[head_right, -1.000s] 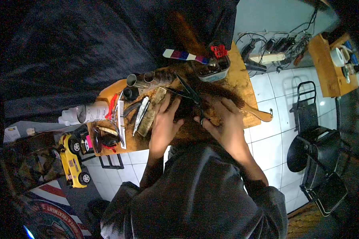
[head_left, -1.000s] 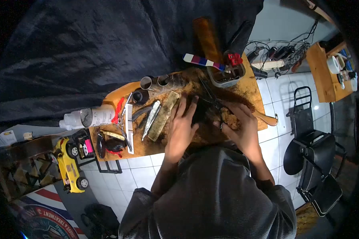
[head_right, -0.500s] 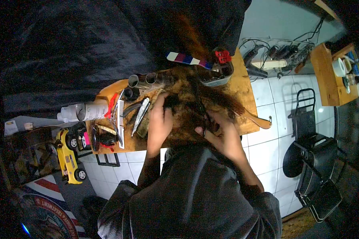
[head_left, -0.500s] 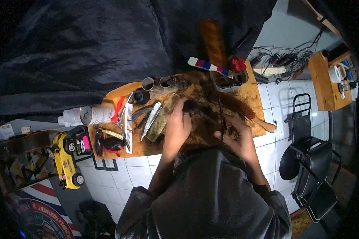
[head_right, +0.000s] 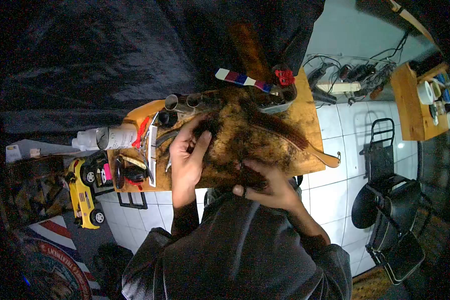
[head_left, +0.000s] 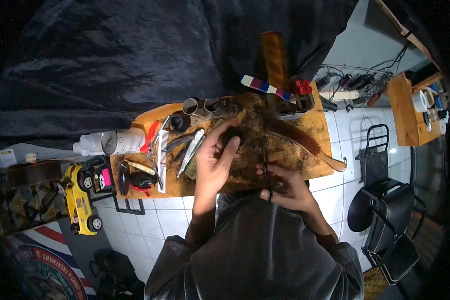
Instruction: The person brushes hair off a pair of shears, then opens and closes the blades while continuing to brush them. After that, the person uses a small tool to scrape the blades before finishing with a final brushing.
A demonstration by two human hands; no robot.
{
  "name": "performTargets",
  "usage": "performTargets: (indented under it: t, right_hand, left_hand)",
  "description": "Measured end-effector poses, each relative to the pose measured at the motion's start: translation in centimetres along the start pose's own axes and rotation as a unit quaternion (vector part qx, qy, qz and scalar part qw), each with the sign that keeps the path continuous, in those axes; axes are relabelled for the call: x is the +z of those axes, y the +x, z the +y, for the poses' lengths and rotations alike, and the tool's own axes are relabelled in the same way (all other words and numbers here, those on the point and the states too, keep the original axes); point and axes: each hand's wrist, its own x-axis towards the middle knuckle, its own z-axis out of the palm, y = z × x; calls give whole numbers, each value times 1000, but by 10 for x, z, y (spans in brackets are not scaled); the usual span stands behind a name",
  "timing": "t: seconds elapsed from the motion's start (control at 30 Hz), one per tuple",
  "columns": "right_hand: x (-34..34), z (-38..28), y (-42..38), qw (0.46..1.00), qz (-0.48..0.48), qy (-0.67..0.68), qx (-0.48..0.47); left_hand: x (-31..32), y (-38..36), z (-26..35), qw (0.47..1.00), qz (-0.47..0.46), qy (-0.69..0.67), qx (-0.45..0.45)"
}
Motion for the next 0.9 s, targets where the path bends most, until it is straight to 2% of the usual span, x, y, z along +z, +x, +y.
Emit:
performTargets:
  t: [0.03, 0.07, 0.17, 0.3, 0.43, 0.53, 0.63, 0.77, 0.8, 0.9]
  right_hand:
    - [0, -3, 0, 1000, -18, -2, -2]
    - [-1, -7, -1, 999, -37, -4, -4]
    - [4, -10, -1, 998, -60, -7, -6]
    - [7, -11, 3, 998, -54, 20, 23]
    - [11, -10, 3, 997, -55, 43, 37]
    - [11, -1, 2, 996, -67, 29, 41]
    - [12, -2, 4, 994, -69, 41, 78]
    - [12, -3, 4, 995, -71, 62, 28]
    - [10, -5, 4, 995, -84, 55, 14]
    - [10, -7, 4, 992, -119, 43, 2]
  left_hand:
    - [5, -1, 8, 999, 27, 1, 28]
    - [5, -5, 16, 996, 28, -88, -18]
    - [-6, -16, 15, 992, -4, 123, 7]
    - [-10, -28, 13, 986, -24, 155, -48]
    - [-11, -32, 15, 992, -13, 118, -49]
    - [-17, -31, 19, 989, -11, 140, -35]
    - [-20, -32, 19, 992, 26, 101, -74]
    - [-26, -27, 16, 990, 29, 136, 5]
    - [-23, -28, 20, 994, 47, 82, -46]
    - [-21, -28, 15, 997, 63, -19, -47]
